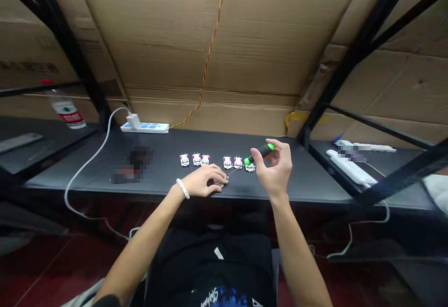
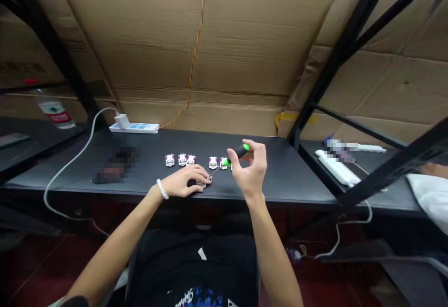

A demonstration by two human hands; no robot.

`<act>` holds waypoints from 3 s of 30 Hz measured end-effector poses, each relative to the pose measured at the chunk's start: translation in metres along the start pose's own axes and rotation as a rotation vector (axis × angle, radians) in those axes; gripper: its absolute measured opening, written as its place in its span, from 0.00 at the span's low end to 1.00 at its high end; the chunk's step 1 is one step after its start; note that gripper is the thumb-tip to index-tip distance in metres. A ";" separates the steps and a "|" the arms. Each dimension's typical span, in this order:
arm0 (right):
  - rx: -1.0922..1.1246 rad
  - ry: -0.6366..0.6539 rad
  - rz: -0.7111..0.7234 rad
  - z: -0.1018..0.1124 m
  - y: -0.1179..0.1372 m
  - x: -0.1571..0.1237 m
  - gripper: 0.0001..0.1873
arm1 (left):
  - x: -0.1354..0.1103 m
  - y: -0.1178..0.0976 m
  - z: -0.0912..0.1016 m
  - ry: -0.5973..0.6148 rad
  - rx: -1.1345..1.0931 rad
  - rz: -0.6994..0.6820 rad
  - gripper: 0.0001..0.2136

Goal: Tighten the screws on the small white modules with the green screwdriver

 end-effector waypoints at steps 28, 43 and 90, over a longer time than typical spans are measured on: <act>-0.026 -0.059 -0.026 0.023 -0.009 0.006 0.21 | -0.002 0.005 0.001 -0.036 0.016 0.061 0.13; -0.029 -0.101 -0.020 0.038 -0.012 0.013 0.21 | 0.011 -0.012 -0.016 0.023 0.220 0.002 0.11; -0.082 -0.162 0.000 0.060 -0.014 0.021 0.20 | -0.006 0.076 0.074 0.024 0.510 0.434 0.15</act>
Point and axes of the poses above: each hand's wrist, its own x-axis towards the middle knuckle, its own z-axis out of the back of the hand, y = z × x, the point moved 9 cm from there along x, towards the middle knuckle, and after that the axes turned 6 degrees about -x, right-handed, at the moved point
